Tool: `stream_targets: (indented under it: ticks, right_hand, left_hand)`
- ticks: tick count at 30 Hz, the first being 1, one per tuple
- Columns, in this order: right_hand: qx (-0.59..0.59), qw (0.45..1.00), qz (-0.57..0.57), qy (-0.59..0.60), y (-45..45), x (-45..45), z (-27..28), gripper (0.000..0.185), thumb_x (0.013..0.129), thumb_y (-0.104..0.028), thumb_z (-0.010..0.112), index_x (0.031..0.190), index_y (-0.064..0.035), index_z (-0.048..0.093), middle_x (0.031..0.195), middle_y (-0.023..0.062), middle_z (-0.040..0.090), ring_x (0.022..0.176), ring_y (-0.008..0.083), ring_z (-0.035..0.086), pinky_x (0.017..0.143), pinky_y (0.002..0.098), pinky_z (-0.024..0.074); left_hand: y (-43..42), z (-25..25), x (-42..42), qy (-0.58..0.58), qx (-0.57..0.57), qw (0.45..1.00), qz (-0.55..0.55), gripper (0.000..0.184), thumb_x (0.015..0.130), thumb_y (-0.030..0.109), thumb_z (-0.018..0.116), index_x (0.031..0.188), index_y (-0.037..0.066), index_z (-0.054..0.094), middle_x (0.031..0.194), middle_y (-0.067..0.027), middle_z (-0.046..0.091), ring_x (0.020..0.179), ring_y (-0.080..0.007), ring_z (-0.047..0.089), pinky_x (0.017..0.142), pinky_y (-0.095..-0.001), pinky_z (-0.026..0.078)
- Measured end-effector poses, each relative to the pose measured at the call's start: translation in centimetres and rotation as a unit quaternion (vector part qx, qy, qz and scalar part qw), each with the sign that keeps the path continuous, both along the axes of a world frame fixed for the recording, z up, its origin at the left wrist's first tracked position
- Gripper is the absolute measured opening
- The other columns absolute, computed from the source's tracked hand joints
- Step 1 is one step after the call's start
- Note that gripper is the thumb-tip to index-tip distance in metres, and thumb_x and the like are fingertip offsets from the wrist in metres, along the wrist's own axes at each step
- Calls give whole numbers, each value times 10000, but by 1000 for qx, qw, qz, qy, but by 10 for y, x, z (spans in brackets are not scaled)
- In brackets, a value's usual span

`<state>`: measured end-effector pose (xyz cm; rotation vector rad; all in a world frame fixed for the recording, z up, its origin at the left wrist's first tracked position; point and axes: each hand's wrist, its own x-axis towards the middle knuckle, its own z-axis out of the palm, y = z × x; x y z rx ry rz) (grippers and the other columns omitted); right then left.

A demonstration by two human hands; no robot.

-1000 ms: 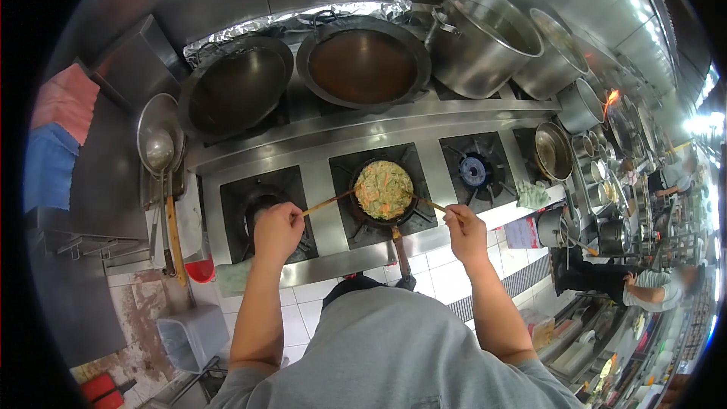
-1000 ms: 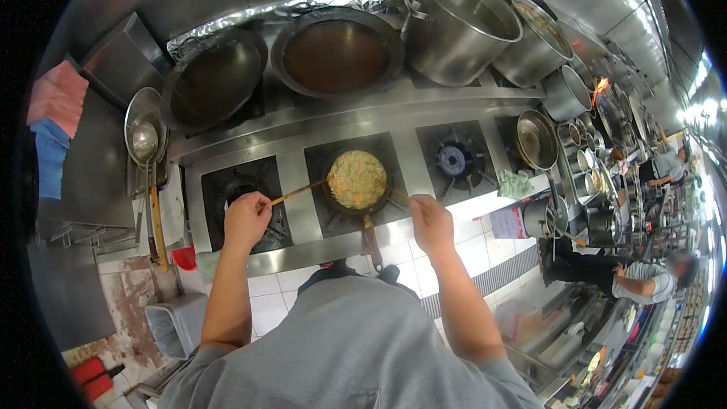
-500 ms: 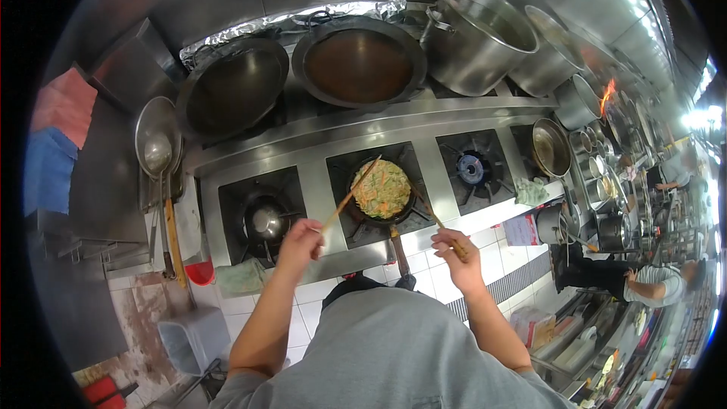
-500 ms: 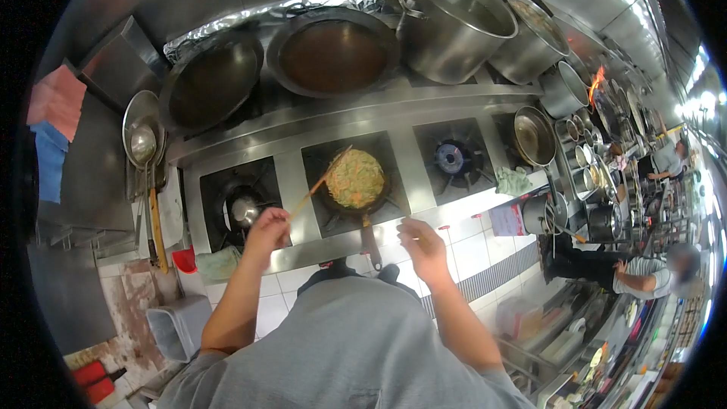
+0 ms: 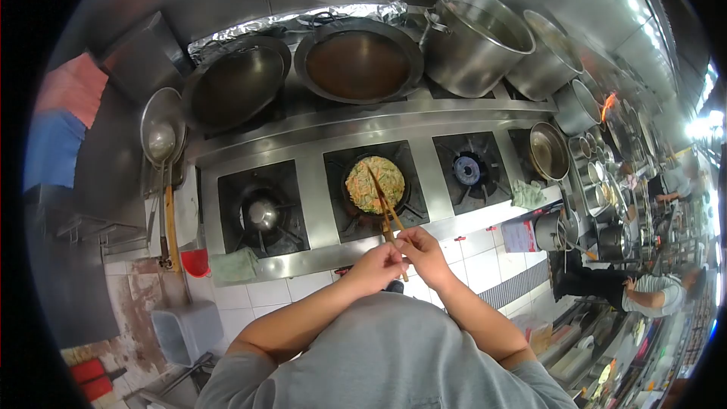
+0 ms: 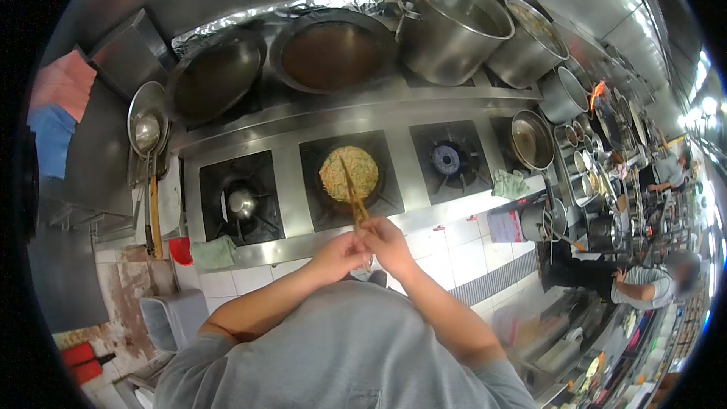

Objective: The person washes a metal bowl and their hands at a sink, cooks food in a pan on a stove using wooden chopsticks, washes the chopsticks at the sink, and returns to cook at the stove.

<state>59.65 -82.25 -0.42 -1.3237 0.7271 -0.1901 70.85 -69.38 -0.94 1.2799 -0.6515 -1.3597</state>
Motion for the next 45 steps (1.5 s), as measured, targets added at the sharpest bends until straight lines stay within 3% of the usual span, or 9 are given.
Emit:
stream_targets:
  ticks: [14, 17, 21, 24, 30, 34, 37, 39, 45]
  right_hand:
    - [89, 970, -195, -111, -47, -86, -5, 146, 873, 5, 514, 994, -78, 511, 889, 91, 592, 664, 168, 586, 558, 271, 478]
    - [137, 955, -226, -132, -74, -122, -23, 153, 859, 4, 537, 985, -78, 516, 872, 91, 595, 681, 174, 592, 538, 272, 482]
    - [113, 965, -213, -105, -76, -160, -13, 123, 858, -1, 530, 966, -51, 499, 827, 88, 582, 681, 163, 567, 573, 241, 459]
    - [120, 962, -222, -107, -78, -185, -16, 132, 860, 7, 523, 975, -50, 494, 856, 107, 596, 684, 164, 582, 558, 237, 463]
    - [78, 961, -237, -118, -76, -206, -4, 136, 860, 7, 525, 978, -54, 493, 852, 104, 590, 671, 168, 582, 541, 241, 461]
    - [69, 958, -248, -128, -65, -213, 2, 139, 860, 7, 527, 979, -56, 491, 849, 102, 585, 662, 171, 583, 530, 243, 461]
    - [143, 953, -250, -92, -79, -230, -28, 149, 852, 5, 543, 976, -58, 491, 842, 98, 577, 644, 182, 580, 509, 258, 455]
    - [155, 948, -264, -91, -79, -238, -43, 162, 840, 8, 551, 976, -55, 490, 830, 101, 576, 644, 188, 579, 507, 264, 454]
    - [137, 952, -271, -43, -62, -237, -56, 189, 809, 23, 556, 972, -46, 489, 797, 102, 573, 630, 187, 578, 485, 258, 454]
  left_hand:
    - [-46, 93, -39, -439, -32, 887, -140, 212, 768, 239, 672, 867, 77, 578, 830, -103, 634, 770, -248, 618, 652, -381, 476]
    - [-128, 146, -44, -606, -123, 767, -172, 171, 762, 226, 618, 833, 70, 618, 794, -127, 642, 768, -291, 632, 668, -424, 487]
    - [-240, 251, -72, -762, -282, 543, -209, 300, 766, 197, 545, 499, 63, 578, 470, -111, 548, 416, -260, 522, 435, -413, 450]
    - [-279, 295, -111, -804, -263, 503, -178, 258, 758, 189, 553, 536, 65, 600, 507, -104, 571, 454, -252, 547, 463, -412, 458]
    - [-327, 323, -137, -805, -196, 546, -126, 184, 742, 172, 568, 609, 69, 644, 581, -91, 617, 530, -234, 598, 519, -411, 474]
    - [-311, 321, -142, -722, -115, 679, -65, 150, 732, 161, 578, 658, 72, 673, 630, -82, 648, 581, -222, 632, 556, -411, 485]
    - [-278, 284, -117, -474, -102, 869, -92, 150, 760, 160, 599, 746, 49, 699, 696, -78, 685, 635, -157, 661, 566, -360, 511]
    - [-232, 227, -99, -71, -157, 985, 12, 211, 865, 197, 582, 930, 10, 654, 840, -123, 689, 718, -192, 675, 650, -281, 542]
    - [-88, 134, -51, 236, -160, 950, 126, 378, 933, 233, 474, 1174, -52, 533, 1151, -221, 608, 1070, -318, 608, 918, -414, 488]
